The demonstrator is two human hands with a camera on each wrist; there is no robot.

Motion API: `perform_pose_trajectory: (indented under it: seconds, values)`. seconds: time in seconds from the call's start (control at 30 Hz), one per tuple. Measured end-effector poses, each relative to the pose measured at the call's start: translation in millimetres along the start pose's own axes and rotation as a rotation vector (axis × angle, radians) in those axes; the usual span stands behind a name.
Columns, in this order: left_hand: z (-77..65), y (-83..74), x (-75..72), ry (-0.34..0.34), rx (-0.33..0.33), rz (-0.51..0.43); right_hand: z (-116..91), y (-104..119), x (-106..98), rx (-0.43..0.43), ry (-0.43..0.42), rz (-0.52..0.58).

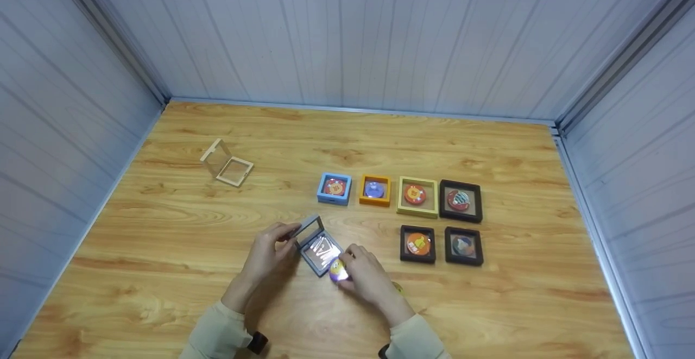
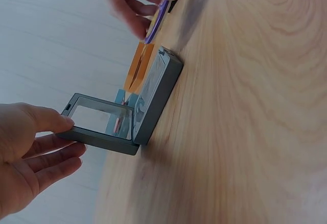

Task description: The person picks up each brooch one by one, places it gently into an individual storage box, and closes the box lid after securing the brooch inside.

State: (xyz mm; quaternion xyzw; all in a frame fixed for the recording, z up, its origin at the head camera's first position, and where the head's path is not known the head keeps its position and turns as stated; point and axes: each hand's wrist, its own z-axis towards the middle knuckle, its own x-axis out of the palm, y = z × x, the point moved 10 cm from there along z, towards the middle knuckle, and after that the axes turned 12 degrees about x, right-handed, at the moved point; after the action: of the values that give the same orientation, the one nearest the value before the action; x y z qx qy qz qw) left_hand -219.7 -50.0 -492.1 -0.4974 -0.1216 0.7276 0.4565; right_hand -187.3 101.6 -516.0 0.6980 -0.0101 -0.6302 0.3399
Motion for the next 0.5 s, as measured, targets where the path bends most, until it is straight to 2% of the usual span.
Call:
perform_pose_trajectory:
  seconds: [0.17, 0.5]
  values:
    - [-0.2, -1.8, 3.8, 0.016, 0.000, -0.004, 6.1, -1.2, 1.1, 0.051, 0.031, 0.018]
    - [-1.1, -2.4, 5.4, 0.015, 0.003, 0.003, 19.7, 3.6, 3.5, 0.061, 0.031, 0.045]
